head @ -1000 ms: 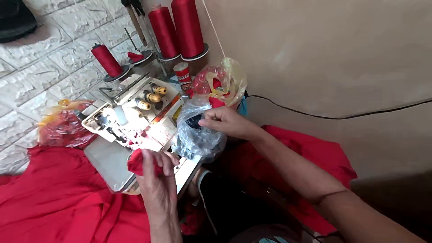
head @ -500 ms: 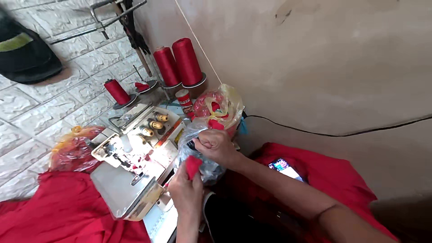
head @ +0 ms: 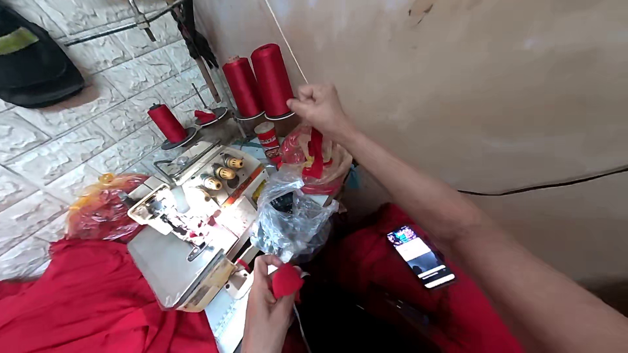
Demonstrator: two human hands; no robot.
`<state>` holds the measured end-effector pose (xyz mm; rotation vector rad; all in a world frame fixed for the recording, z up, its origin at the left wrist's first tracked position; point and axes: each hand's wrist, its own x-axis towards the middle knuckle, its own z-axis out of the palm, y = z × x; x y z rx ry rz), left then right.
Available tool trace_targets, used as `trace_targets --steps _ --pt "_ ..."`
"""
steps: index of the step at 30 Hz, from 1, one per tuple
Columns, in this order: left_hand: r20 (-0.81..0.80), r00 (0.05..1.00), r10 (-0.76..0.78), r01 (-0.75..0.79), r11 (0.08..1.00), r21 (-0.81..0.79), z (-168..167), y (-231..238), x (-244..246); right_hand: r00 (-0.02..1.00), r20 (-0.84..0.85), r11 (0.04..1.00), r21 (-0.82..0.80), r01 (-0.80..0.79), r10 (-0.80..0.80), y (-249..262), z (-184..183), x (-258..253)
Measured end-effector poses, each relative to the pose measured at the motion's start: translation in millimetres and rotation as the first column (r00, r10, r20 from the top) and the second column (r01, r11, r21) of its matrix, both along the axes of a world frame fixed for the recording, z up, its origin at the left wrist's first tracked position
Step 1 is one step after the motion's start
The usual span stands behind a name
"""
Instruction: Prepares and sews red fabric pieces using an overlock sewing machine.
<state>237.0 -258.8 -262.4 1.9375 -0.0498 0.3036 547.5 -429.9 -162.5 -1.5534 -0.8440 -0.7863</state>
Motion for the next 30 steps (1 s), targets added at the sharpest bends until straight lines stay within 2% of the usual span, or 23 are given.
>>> trace_targets --steps 2,5,6,8,9,11,15,18,21,24,27,29,30 --pt "-0.027 1.000 0.008 -0.012 0.988 -0.153 -9.0 7.0 -10.8 0.999 -0.030 1.000 0.014 -0.014 0.014 -2.0 10.1 22.8" --pt "-0.030 1.000 0.003 -0.016 0.907 -0.420 -13.9 15.7 -18.2 0.999 -0.012 0.999 -0.026 0.046 -0.046 -6.2 15.5 45.6" --pt "-0.035 0.999 -0.017 -0.002 0.870 -0.494 -13.3 18.5 -20.1 0.992 -0.025 0.986 -0.115 0.116 -0.120 -10.7 15.2 47.2" --pt "-0.031 0.996 -0.087 0.050 0.786 -0.617 -11.8 24.5 -26.1 0.956 -0.109 0.877 -0.436 0.201 -0.273 -23.7 16.4 24.5" --pt "-0.024 0.994 -0.107 0.064 0.743 -0.667 -10.9 27.2 -28.8 0.946 -0.149 0.839 -0.516 0.174 -0.288 -25.3 16.4 7.8" --pt "-0.004 0.993 -0.118 0.077 0.674 -0.734 -11.3 32.6 -35.5 0.966 -0.164 0.845 -0.529 0.083 -0.198 -22.7 9.1 -26.2" --pt "-0.023 0.999 -0.030 0.005 0.694 -0.720 -18.1 43.1 -45.6 0.991 -0.093 0.909 -0.396 -0.129 0.101 0.6 -29.0 -125.6" --pt "-0.032 0.999 0.017 -0.034 0.735 -0.677 -21.0 48.1 -53.4 0.946 -0.066 0.858 -0.406 -0.316 0.317 37.6 -72.5 -199.8" --pt "-0.093 0.988 0.121 -0.152 0.817 -0.556 -19.7 47.7 -63.7 0.890 -0.158 0.780 -0.434 -0.451 0.427 80.4 -111.9 -235.9" --pt "-0.148 0.962 0.227 -0.266 0.899 -0.348 -24.4 49.4 -76.4 0.835 -0.235 0.751 -0.364 -0.551 0.498 106.5 -131.3 -255.5" --pt "-0.056 0.938 0.343 -0.339 0.867 -0.364 -31.1 51.9 -87.0 0.750 -0.322 0.716 -0.239 -0.655 0.578 115.3 -135.2 -265.1" --pt "0.055 0.897 0.438 -0.347 0.777 -0.525 -36.5 53.0 -93.1 0.649 -0.412 0.656 -0.150 -0.740 0.639 116.1 -135.4 -264.9" --pt "0.074 0.860 0.504 -0.357 0.701 -0.617 -37.8 53.0 -95.8 0.603 -0.454 0.630 -0.111 -0.768 0.656 115.9 -135.5 -264.5"
